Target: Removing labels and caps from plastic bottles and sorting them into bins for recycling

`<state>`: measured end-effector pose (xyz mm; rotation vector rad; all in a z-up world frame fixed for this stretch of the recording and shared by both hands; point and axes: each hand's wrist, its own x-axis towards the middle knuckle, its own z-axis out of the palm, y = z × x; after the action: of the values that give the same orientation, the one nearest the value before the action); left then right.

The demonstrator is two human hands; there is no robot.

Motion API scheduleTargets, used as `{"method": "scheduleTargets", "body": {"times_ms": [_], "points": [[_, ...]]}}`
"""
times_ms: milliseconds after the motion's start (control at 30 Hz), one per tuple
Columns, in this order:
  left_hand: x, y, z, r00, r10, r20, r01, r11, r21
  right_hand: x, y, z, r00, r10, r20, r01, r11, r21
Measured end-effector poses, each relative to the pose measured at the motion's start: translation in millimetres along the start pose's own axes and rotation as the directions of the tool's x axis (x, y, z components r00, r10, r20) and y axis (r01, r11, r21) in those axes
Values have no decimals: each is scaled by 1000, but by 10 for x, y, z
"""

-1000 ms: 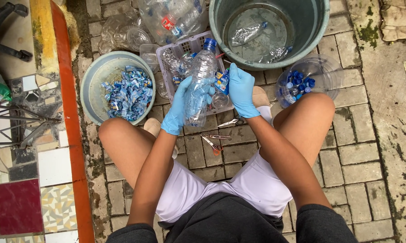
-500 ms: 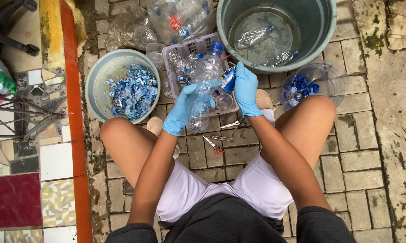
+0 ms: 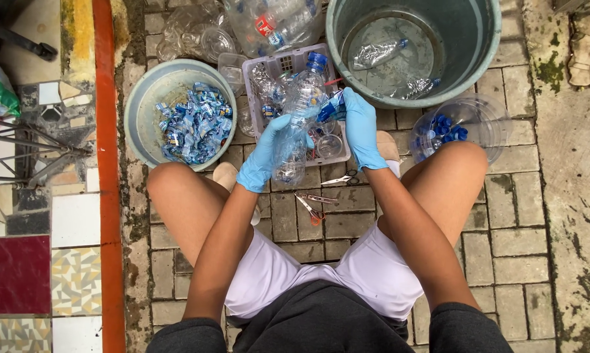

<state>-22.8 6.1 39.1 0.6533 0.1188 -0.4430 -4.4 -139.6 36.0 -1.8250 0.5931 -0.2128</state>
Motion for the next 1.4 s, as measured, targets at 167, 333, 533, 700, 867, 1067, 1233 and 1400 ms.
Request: {"method": "scheduleTargets", "body": {"times_ms": [167,333,533,700,867,1067,1233,1400], "points": [[213,73,-216,988,76,135,-89,992,89,360,414,18,985,-39,166,-11,958,288],[212,213,-242,990,107,94,-119,982,145,446,559,251,957,-98,274,37,975,219],[117,488,-309,970,224,-89,-229,972,-48,331,425,564,934,-131,332,9,939,345],[-120,738,-270,951,179,-251,-193,981,-32,96,269,863,917,-211,338,74,924,375],[-292,1044,-790,960,212,-184,-186,971,150,-59,100,1166,908,-238,344,113,931,347],[-267,885,-872,763,501,-407,-228,799,556,-213,397,1658,838,-258,481,168,960,223],[-128,601,-986,738,524,-424,-290,815,502,-174,459,2170,795,-253,551,187,967,173],[-386,878,-872,829,318,-461,66,762,644,13,926,3073,766,-197,611,162,980,113]]}}
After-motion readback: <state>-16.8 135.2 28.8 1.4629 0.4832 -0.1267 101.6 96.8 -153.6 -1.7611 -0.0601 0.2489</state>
